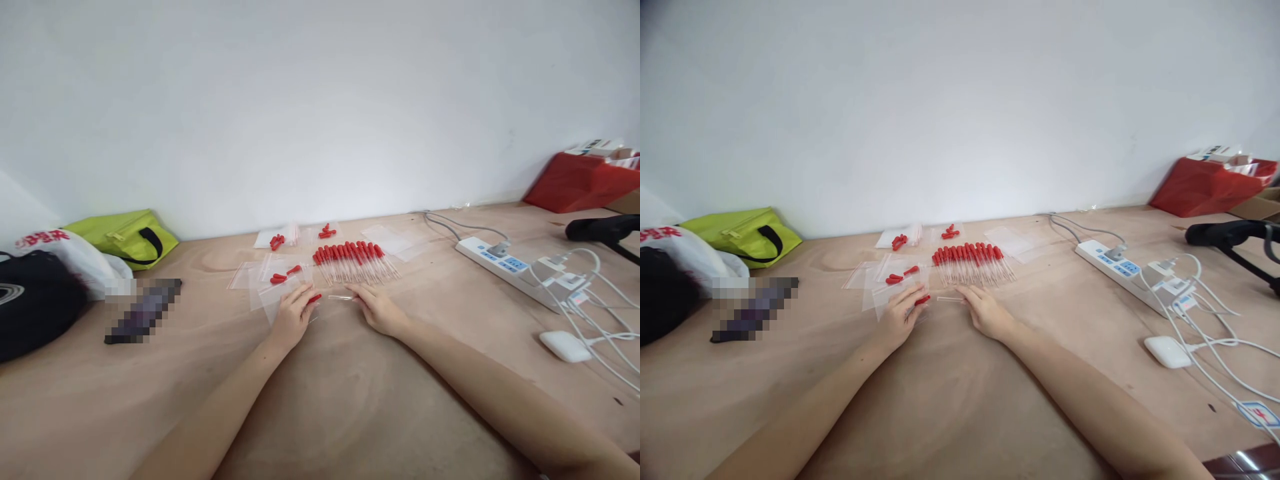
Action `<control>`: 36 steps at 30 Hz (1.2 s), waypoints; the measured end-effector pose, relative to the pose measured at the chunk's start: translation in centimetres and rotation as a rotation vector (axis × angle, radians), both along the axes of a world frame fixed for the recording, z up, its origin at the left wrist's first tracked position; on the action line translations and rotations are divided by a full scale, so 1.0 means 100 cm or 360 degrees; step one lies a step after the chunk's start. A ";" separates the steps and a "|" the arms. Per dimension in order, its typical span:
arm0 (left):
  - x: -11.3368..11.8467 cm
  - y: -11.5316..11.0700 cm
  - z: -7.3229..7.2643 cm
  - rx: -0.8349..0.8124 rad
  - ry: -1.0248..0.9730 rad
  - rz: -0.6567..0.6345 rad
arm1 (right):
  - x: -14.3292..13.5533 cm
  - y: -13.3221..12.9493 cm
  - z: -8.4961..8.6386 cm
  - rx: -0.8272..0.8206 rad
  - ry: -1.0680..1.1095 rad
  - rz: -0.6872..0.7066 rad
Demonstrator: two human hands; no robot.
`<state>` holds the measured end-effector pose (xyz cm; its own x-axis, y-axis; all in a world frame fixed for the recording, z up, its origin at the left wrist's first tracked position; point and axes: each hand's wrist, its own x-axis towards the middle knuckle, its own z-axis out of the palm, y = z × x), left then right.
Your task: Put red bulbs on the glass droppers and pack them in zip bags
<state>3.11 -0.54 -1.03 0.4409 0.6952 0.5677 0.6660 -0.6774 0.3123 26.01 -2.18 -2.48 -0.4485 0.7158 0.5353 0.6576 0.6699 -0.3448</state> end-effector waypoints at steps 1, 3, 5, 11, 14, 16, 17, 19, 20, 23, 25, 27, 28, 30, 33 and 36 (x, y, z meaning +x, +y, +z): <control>0.001 -0.001 0.000 0.0010 -0.0001 -0.0011 | 0.000 -0.002 0.000 0.0020 0.0005 0.0011; 0.002 -0.003 -0.001 0.0011 0.0008 -0.0026 | -0.002 -0.004 0.000 0.0058 -0.0008 0.0006; 0.002 -0.003 -0.001 0.0010 0.0030 -0.0038 | -0.005 -0.003 0.000 0.0084 -0.0027 -0.0004; 0.003 -0.004 -0.002 0.0038 0.0089 -0.0061 | -0.007 -0.001 0.001 0.0139 -0.0065 0.0033; 0.004 -0.005 -0.001 0.0036 0.0057 -0.0099 | -0.007 -0.002 0.002 0.0158 -0.0071 0.0036; 0.004 -0.005 0.000 0.0019 0.0035 -0.0143 | -0.008 -0.002 0.002 0.0152 -0.0066 0.0050; 0.004 -0.006 0.000 0.0008 0.0024 -0.0170 | -0.008 -0.002 0.002 0.0145 -0.0059 0.0057; 0.004 -0.006 0.002 -0.0027 -0.0002 -0.0231 | -0.008 -0.002 0.002 0.0125 -0.0034 0.0060; 0.004 -0.007 0.003 -0.0055 -0.0013 -0.0263 | -0.008 -0.002 0.002 0.0118 -0.0019 0.0058; 0.004 -0.008 0.006 -0.0147 -0.0039 -0.0354 | -0.008 -0.001 0.003 0.0112 0.0030 0.0032; 0.005 -0.009 0.006 -0.0175 -0.0063 -0.0391 | -0.008 -0.001 0.004 0.0115 0.0048 0.0011; 0.007 -0.009 0.006 -0.0165 -0.0082 -0.0394 | -0.008 -0.001 0.004 0.0120 0.0030 0.0008; 0.007 -0.009 0.006 -0.0153 -0.0091 -0.0381 | -0.009 -0.001 0.005 0.0122 0.0011 0.0015; 0.008 -0.009 0.005 -0.0122 -0.0119 -0.0331 | -0.009 -0.002 0.005 0.0124 -0.0023 0.0035; 0.008 -0.008 0.003 -0.0088 -0.0199 -0.0219 | -0.009 -0.001 0.006 0.0116 -0.0024 0.0056; 0.007 -0.007 0.004 -0.0112 -0.0242 -0.0143 | -0.009 -0.001 0.006 0.0097 -0.0002 0.0074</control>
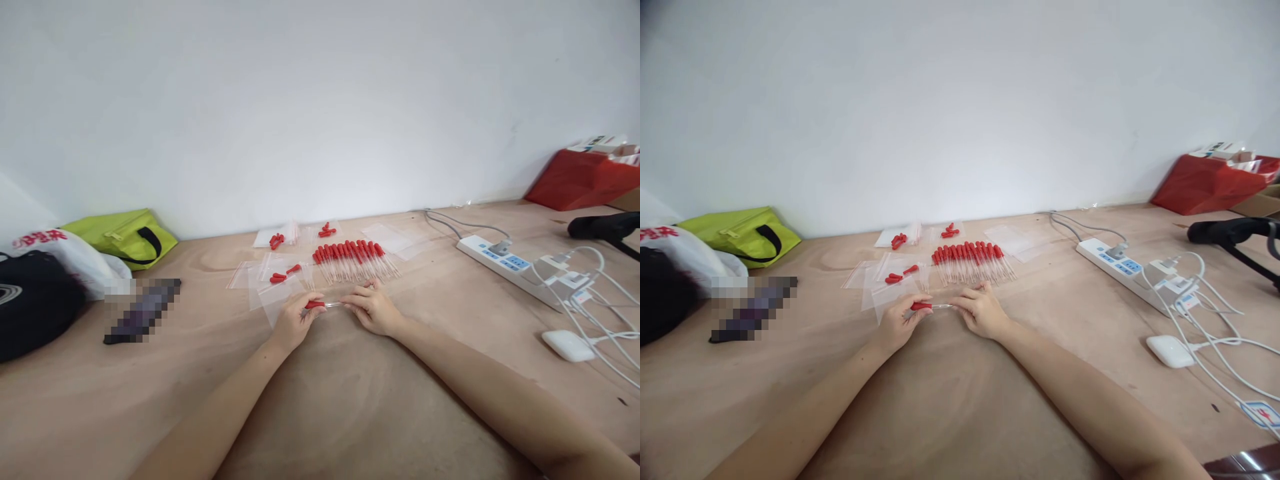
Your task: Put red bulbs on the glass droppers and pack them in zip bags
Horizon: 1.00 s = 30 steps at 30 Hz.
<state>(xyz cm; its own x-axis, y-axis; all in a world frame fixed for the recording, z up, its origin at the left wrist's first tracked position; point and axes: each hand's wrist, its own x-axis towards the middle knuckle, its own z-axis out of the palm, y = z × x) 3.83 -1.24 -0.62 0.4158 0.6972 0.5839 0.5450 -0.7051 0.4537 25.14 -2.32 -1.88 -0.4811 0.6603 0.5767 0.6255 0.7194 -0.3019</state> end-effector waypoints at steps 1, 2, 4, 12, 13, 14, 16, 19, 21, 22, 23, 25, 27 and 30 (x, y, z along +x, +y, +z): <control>0.000 0.000 0.000 -0.0015 -0.0003 0.0003 | 0.000 0.000 0.000 -0.0008 0.0012 0.0007; 0.000 0.000 0.001 -0.0028 0.0002 -0.0003 | 0.000 0.000 0.001 -0.0015 0.0028 0.0014; 0.000 0.001 0.002 -0.0061 0.0030 -0.0025 | 0.000 -0.001 0.001 -0.0029 0.0069 0.0019; -0.001 0.002 0.002 -0.0209 0.0150 -0.0040 | -0.001 -0.001 0.001 -0.0074 0.0226 -0.0049; 0.000 0.002 0.003 -0.0207 0.0152 -0.0047 | -0.002 -0.001 0.001 -0.0081 0.0229 -0.0055; 0.000 0.002 0.003 -0.0203 0.0153 -0.0051 | -0.002 -0.001 0.001 -0.0087 0.0222 -0.0056; 0.000 0.001 0.003 -0.0190 0.0154 -0.0052 | -0.002 -0.001 0.001 -0.0095 0.0194 -0.0051; 0.001 0.001 0.004 -0.0152 0.0138 -0.0048 | -0.002 -0.001 0.001 -0.0092 0.0157 -0.0010; 0.001 0.001 0.005 -0.0117 0.0122 -0.0065 | -0.002 0.000 0.001 -0.0078 0.0131 0.0009; 0.001 0.000 0.005 -0.0103 0.0118 -0.0078 | -0.001 0.001 0.000 -0.0062 0.0111 0.0003; 0.000 0.000 0.005 -0.0094 0.0119 -0.0095 | -0.001 0.001 0.000 -0.0040 0.0084 -0.0010; 0.001 0.000 0.006 -0.0081 0.0134 -0.0137 | 0.000 0.002 -0.001 0.0015 0.0021 -0.0039; 0.001 -0.001 0.006 -0.0067 0.0157 -0.0174 | 0.001 0.003 0.000 0.0060 -0.0028 -0.0055; 0.002 -0.002 0.008 -0.0048 0.0190 -0.0178 | 0.001 0.004 0.001 0.0096 -0.0055 -0.0065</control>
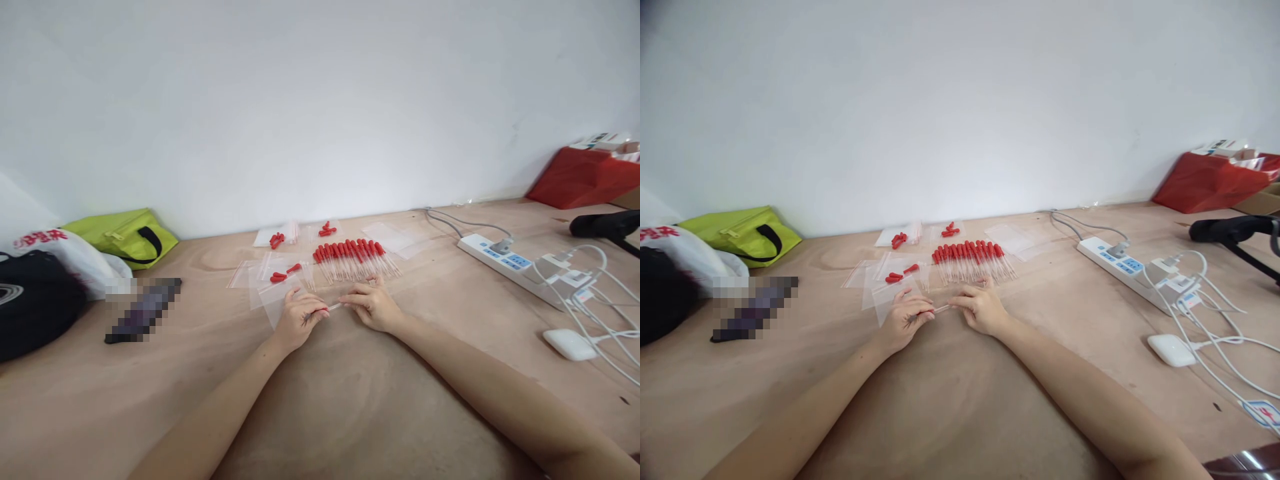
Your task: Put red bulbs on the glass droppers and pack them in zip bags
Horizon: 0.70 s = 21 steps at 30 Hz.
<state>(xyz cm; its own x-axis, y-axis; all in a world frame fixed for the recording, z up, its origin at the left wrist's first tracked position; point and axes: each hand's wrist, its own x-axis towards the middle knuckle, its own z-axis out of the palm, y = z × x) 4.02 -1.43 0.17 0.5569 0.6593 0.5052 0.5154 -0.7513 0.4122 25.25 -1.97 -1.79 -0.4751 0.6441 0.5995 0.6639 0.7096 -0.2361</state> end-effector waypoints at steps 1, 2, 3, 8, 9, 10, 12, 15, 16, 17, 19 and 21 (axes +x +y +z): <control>0.000 0.000 0.001 0.0002 0.0013 0.0009 | 0.000 0.000 0.001 0.0011 -0.0006 -0.0007; 0.000 -0.001 0.001 0.0003 0.0026 0.0022 | -0.001 0.000 0.001 0.0022 -0.0016 -0.0015; 0.000 -0.001 0.001 0.0005 0.0039 0.0032 | -0.002 -0.001 0.002 0.0036 -0.0027 -0.0027; -0.001 -0.001 0.001 0.0091 0.0060 0.0003 | -0.004 -0.002 0.004 0.0095 -0.0108 -0.0043; 0.000 -0.001 0.001 0.0114 0.0055 -0.0002 | -0.004 -0.003 0.005 0.0098 -0.0126 -0.0044; 0.000 -0.001 0.001 0.0132 0.0050 0.0002 | -0.004 -0.004 0.005 0.0100 -0.0144 -0.0051; 0.000 -0.002 0.003 0.0147 0.0057 0.0019 | -0.006 -0.006 0.006 0.0104 -0.0173 -0.0063; 0.001 -0.003 0.005 0.0164 0.0077 0.0021 | -0.009 -0.009 0.006 0.0116 -0.0171 -0.0065; 0.001 -0.004 0.005 0.0169 0.0078 0.0025 | -0.010 -0.010 0.006 0.0116 -0.0162 -0.0067; 0.001 -0.004 0.005 0.0171 0.0078 0.0031 | -0.012 -0.011 0.006 0.0114 -0.0156 -0.0072; 0.001 -0.005 0.004 0.0172 0.0086 0.0038 | -0.014 -0.012 0.005 0.0112 -0.0156 -0.0081; 0.001 -0.005 0.002 0.0185 0.0107 0.0023 | -0.016 -0.012 0.005 0.0115 -0.0174 -0.0076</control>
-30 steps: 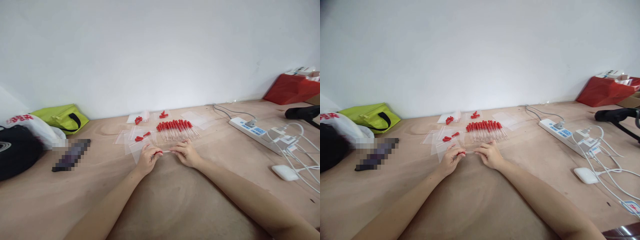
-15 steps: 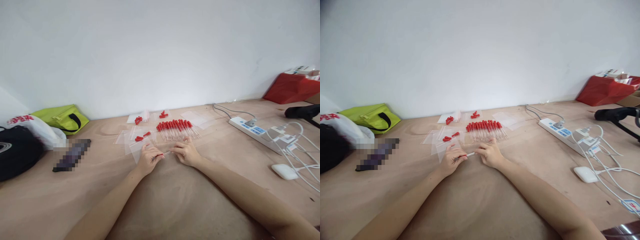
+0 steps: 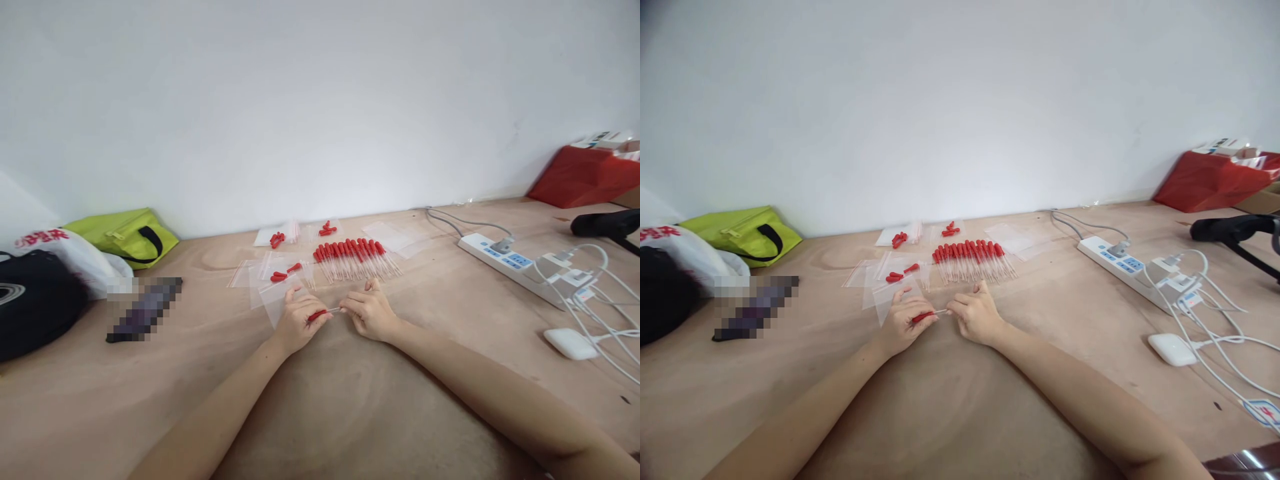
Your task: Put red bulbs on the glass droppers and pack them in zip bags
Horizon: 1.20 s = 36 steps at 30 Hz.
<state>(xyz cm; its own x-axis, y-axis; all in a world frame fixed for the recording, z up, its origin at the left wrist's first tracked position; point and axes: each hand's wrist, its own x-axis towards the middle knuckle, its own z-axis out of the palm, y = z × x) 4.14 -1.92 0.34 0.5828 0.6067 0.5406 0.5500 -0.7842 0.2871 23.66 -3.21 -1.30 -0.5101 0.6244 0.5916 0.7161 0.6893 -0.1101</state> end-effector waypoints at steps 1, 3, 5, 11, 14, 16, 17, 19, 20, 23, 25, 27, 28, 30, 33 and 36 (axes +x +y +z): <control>0.000 0.000 -0.001 0.0010 0.0012 -0.0013 | -0.001 0.000 0.000 0.0004 -0.0009 0.0004; 0.001 0.000 -0.002 0.0034 0.0027 -0.0036 | -0.003 0.000 0.000 0.0008 -0.0024 0.0007; 0.001 0.002 -0.002 0.0057 0.0023 -0.0039 | -0.005 0.000 0.001 0.0008 -0.0024 -0.0009; -0.009 0.012 0.000 0.0147 -0.0021 0.0116 | -0.002 0.005 0.001 0.0093 -0.0039 -0.0074; -0.014 0.013 -0.003 0.0119 0.0036 0.0171 | 0.004 0.007 0.000 0.0117 -0.0058 -0.0120; -0.014 0.013 -0.005 0.0112 0.0058 0.0171 | 0.006 0.006 0.000 0.0124 -0.0057 -0.0156; -0.014 0.012 -0.006 0.0112 0.0060 0.0168 | 0.007 0.006 0.000 0.0127 -0.0059 -0.0166; -0.014 0.012 -0.006 0.0109 0.0056 0.0159 | 0.007 0.005 0.000 0.0132 -0.0068 -0.0160; -0.014 0.012 -0.006 0.0104 0.0054 0.0151 | 0.007 0.005 0.001 0.0135 -0.0073 -0.0149; -0.014 0.012 -0.005 0.0087 0.0060 0.0120 | 0.006 0.007 0.001 0.0131 -0.0080 -0.0116; -0.014 0.012 -0.005 0.0083 0.0058 0.0107 | 0.007 0.008 0.000 0.0116 -0.0083 -0.0101; -0.015 0.012 -0.005 0.0088 0.0047 0.0098 | 0.008 0.009 -0.001 0.0103 -0.0084 -0.0090; -0.015 0.012 -0.005 0.0092 0.0045 0.0098 | 0.009 0.009 -0.001 0.0103 -0.0082 -0.0090; -0.015 0.011 -0.004 0.0120 0.0053 0.0115 | 0.010 0.009 0.000 0.0125 -0.0074 -0.0100; -0.014 0.011 -0.004 0.0235 0.0084 0.0176 | 0.010 0.007 0.002 0.0205 -0.0058 -0.0129; -0.012 0.011 -0.004 0.0323 0.0130 0.0185 | 0.009 0.006 0.003 0.0288 -0.0058 -0.0146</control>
